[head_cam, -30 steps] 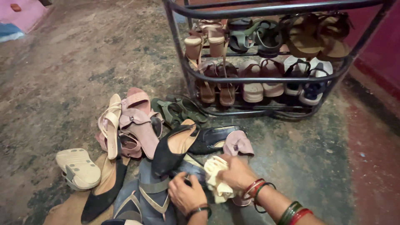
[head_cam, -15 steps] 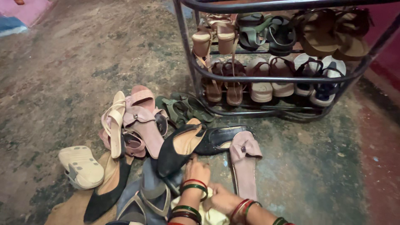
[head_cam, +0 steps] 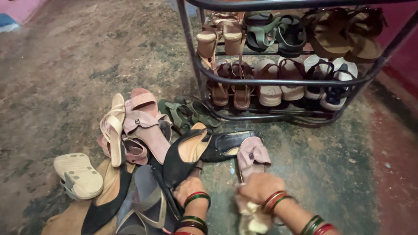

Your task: The person wipes various shoes with a yellow cloth, picking them up from a pile on the floor and a metal shoe rack. They clean the exterior and interior of each shoe before placing them back on the rack.

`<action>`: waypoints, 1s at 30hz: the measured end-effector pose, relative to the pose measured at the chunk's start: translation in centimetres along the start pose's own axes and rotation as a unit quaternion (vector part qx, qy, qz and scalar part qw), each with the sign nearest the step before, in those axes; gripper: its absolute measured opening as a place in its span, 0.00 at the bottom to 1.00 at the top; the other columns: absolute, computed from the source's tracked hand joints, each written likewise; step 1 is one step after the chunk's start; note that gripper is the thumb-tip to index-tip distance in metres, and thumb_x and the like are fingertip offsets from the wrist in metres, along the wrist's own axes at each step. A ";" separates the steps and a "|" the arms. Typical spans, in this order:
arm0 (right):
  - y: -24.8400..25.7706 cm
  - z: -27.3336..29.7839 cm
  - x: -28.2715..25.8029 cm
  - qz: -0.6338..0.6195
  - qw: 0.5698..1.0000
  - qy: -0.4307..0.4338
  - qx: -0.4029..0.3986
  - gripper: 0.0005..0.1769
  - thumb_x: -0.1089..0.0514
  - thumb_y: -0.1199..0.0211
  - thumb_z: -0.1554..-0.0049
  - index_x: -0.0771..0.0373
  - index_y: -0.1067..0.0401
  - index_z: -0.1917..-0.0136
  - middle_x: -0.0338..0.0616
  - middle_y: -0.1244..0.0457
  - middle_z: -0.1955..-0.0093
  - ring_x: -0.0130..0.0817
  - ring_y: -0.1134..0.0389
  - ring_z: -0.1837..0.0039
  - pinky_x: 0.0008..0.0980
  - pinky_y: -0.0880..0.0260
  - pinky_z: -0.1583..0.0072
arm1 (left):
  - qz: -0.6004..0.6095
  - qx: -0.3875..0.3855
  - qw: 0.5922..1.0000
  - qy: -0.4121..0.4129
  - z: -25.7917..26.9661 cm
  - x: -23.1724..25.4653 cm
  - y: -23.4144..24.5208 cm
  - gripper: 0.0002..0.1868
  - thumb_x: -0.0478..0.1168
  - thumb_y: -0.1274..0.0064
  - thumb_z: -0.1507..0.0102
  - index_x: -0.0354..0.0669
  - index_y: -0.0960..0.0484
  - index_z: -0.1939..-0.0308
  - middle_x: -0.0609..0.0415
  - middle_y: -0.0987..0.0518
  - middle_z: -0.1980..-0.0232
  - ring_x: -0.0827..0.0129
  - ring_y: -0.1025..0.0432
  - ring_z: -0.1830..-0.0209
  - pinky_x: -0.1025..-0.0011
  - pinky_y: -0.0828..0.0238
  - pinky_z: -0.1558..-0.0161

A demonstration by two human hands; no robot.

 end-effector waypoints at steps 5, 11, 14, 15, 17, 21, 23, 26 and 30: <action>0.4 0.0 2.5 -0.001 1.000 -0.027 -0.001 0.41 0.28 0.29 0.54 0.66 0.23 0.45 0.57 0.31 0.42 0.48 0.28 0.39 0.41 0.28 0.36 | 0.201 -0.070 0.974 0.072 5.5 4.0 6.0 0.65 0.71 0.38 0.48 0.26 0.46 0.24 0.36 0.23 0.39 0.51 0.25 0.40 0.59 0.27 0.41; -3.4 -5.6 2.6 -0.235 0.945 0.169 0.153 0.32 0.48 0.29 0.56 0.63 0.27 0.40 0.59 0.30 0.46 0.51 0.28 0.41 0.46 0.29 0.42 | 0.177 -0.145 0.973 -0.019 8.0 6.6 12.2 0.57 0.78 0.53 0.45 0.30 0.32 0.31 0.36 0.25 0.35 0.50 0.28 0.35 0.57 0.30 0.37; -5.1 -8.7 0.1 -0.272 0.906 0.294 0.141 0.24 0.51 0.31 0.53 0.60 0.23 0.43 0.53 0.28 0.46 0.44 0.26 0.41 0.40 0.28 0.41 | 0.175 -0.132 0.972 -0.080 8.6 7.6 15.0 0.45 0.74 0.57 0.45 0.42 0.18 0.41 0.37 0.23 0.37 0.49 0.28 0.35 0.57 0.31 0.36; -5.7 -9.6 -0.6 -0.271 0.899 0.320 0.128 0.20 0.52 0.33 0.50 0.59 0.21 0.45 0.51 0.27 0.45 0.42 0.25 0.40 0.37 0.27 0.40 | 0.178 -0.119 0.973 -0.085 8.7 7.7 15.9 0.44 0.73 0.57 0.44 0.40 0.16 0.44 0.35 0.22 0.38 0.49 0.27 0.36 0.57 0.31 0.36; -6.3 -11.4 -1.1 -0.244 0.907 0.305 0.156 0.20 0.50 0.29 0.52 0.58 0.22 0.47 0.49 0.27 0.47 0.41 0.25 0.42 0.36 0.27 0.41 | 0.184 -0.097 0.973 -0.098 9.2 7.8 17.3 0.42 0.71 0.57 0.43 0.37 0.15 0.47 0.34 0.21 0.40 0.48 0.26 0.37 0.58 0.31 0.37; -7.4 -13.6 2.4 -0.167 0.868 0.431 0.182 0.23 0.55 0.26 0.53 0.61 0.23 0.45 0.52 0.30 0.44 0.46 0.30 0.42 0.40 0.32 0.42 | 0.157 -0.087 0.973 -0.145 11.2 8.5 18.6 0.41 0.70 0.58 0.41 0.35 0.15 0.47 0.34 0.21 0.41 0.48 0.25 0.39 0.58 0.31 0.39; -7.3 -16.0 5.5 -0.366 0.833 0.413 0.041 0.22 0.58 0.25 0.54 0.65 0.23 0.46 0.52 0.29 0.47 0.44 0.28 0.45 0.41 0.27 0.44 | 0.145 -0.098 0.968 -0.180 12.6 9.6 18.8 0.41 0.69 0.59 0.41 0.36 0.15 0.48 0.33 0.21 0.42 0.47 0.25 0.40 0.57 0.31 0.40; -6.2 -17.6 10.4 -0.441 0.844 0.305 0.018 0.21 0.59 0.27 0.54 0.66 0.22 0.47 0.50 0.27 0.49 0.42 0.27 0.48 0.42 0.25 0.44 | 0.160 -0.101 0.955 -0.228 14.3 11.7 19.0 0.38 0.67 0.60 0.40 0.36 0.14 0.50 0.33 0.19 0.45 0.47 0.24 0.42 0.57 0.31 0.41; -0.1 -15.3 14.3 -0.388 0.907 0.115 0.116 0.21 0.57 0.31 0.53 0.64 0.19 0.46 0.47 0.24 0.51 0.38 0.25 0.49 0.41 0.26 0.44 | 0.194 -0.058 0.945 -0.258 16.2 14.4 17.3 0.37 0.67 0.57 0.40 0.35 0.13 0.54 0.33 0.18 0.50 0.46 0.23 0.47 0.57 0.29 0.44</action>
Point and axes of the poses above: each hand's wrist, its own z-axis away from the middle knuckle, its own y-axis out of the back of the hand, x = y × z, the point moved 3 cm from there along -z, towards the middle knuckle
